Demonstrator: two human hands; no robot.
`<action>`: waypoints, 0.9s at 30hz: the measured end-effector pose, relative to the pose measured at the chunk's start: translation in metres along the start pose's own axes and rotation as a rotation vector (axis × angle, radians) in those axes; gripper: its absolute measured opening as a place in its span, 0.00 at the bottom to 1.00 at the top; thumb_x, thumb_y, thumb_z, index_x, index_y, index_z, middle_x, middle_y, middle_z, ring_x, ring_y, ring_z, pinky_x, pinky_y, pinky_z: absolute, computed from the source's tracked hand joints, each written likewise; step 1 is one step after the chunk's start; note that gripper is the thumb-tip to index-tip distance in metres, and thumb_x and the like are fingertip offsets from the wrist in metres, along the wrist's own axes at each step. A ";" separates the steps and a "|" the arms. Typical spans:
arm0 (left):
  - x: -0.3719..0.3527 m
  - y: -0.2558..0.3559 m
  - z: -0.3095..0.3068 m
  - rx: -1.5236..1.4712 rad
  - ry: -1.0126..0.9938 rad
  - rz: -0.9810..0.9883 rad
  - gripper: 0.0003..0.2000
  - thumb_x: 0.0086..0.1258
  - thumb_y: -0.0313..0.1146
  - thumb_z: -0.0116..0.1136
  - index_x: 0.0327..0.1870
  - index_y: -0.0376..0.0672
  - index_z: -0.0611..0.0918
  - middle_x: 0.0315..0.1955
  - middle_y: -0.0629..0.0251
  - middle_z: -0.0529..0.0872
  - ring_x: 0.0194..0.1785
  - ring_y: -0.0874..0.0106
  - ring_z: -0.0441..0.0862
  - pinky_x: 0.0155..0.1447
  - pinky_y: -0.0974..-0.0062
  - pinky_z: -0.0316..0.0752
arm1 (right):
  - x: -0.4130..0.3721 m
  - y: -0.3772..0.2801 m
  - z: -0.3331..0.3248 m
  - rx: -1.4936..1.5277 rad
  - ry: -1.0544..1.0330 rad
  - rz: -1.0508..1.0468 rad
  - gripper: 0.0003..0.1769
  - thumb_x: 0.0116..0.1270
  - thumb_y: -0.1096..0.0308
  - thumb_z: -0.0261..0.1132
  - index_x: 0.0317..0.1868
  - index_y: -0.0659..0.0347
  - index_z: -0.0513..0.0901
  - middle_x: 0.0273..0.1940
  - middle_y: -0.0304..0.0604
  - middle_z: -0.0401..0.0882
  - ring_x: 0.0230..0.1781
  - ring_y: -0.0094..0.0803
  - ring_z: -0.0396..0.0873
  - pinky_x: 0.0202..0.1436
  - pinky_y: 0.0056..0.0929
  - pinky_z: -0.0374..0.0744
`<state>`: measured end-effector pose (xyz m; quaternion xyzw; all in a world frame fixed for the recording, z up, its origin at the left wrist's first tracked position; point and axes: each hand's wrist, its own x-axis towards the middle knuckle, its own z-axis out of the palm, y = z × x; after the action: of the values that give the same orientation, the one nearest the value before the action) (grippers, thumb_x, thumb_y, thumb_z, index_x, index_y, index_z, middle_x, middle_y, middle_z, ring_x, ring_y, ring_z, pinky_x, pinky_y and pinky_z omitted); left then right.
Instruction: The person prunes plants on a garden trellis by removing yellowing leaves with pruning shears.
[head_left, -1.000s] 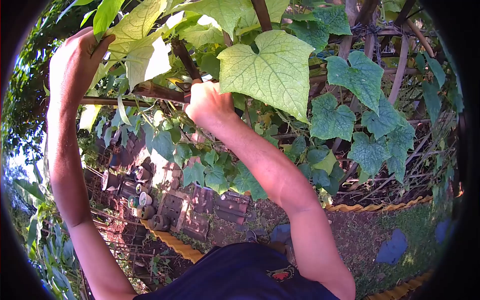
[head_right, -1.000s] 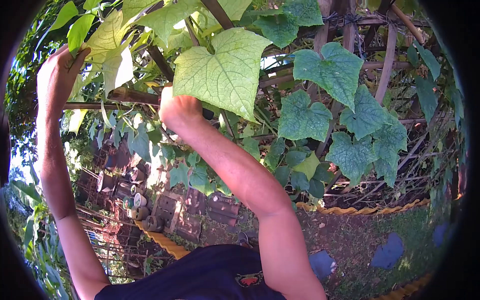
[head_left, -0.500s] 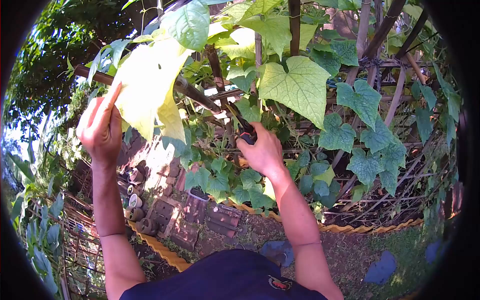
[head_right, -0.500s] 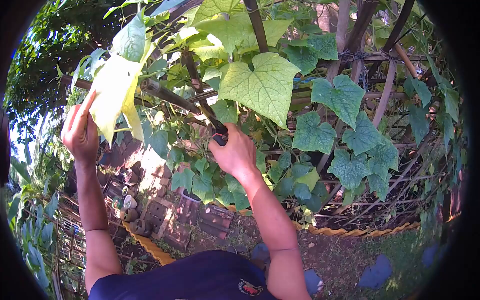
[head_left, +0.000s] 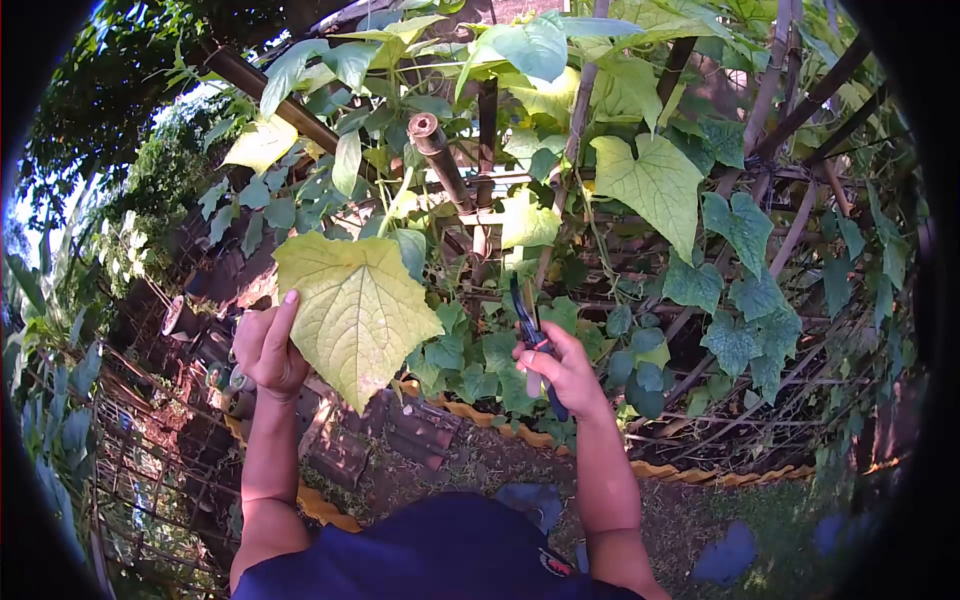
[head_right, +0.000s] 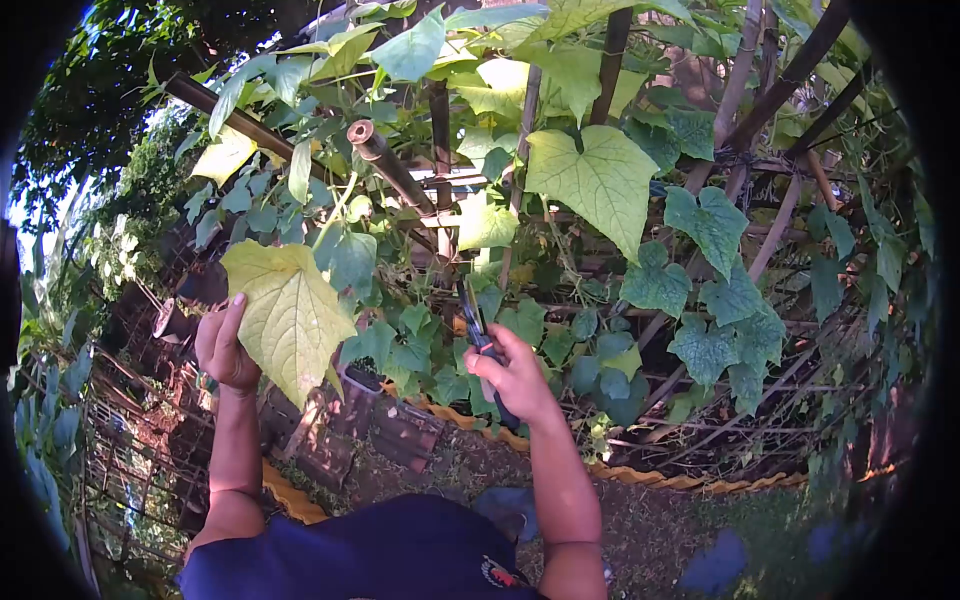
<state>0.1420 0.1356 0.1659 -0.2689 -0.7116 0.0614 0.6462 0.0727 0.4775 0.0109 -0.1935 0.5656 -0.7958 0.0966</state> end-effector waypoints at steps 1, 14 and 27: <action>-0.007 0.001 -0.005 -0.007 0.007 -0.030 0.19 0.53 0.21 0.66 0.49 0.35 0.89 0.27 0.61 0.84 0.25 0.68 0.78 0.29 0.70 0.68 | -0.002 0.003 0.006 0.020 -0.035 0.002 0.29 0.66 0.70 0.66 0.66 0.68 0.74 0.47 0.44 0.83 0.45 0.26 0.81 0.49 0.27 0.79; -0.109 0.007 -0.034 -0.240 -0.334 -0.787 0.03 0.72 0.22 0.61 0.43 0.35 0.85 0.29 0.58 0.82 0.31 0.65 0.80 0.36 0.69 0.73 | 0.003 0.027 0.118 -0.024 -0.331 -0.131 0.34 0.65 0.73 0.70 0.70 0.69 0.70 0.67 0.48 0.69 0.55 0.28 0.75 0.60 0.31 0.75; -0.319 -0.008 -0.028 -1.020 -0.247 -1.820 0.09 0.81 0.29 0.52 0.52 0.36 0.82 0.40 0.70 0.87 0.41 0.82 0.80 0.45 0.79 0.75 | 0.039 0.182 0.242 0.001 -0.465 0.364 0.30 0.68 0.69 0.70 0.67 0.68 0.70 0.45 0.38 0.79 0.45 0.24 0.79 0.52 0.28 0.77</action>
<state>0.1733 -0.0255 -0.1090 0.1352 -0.6476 -0.7275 0.1817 0.1262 0.1916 -0.0833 -0.2661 0.5531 -0.7000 0.3650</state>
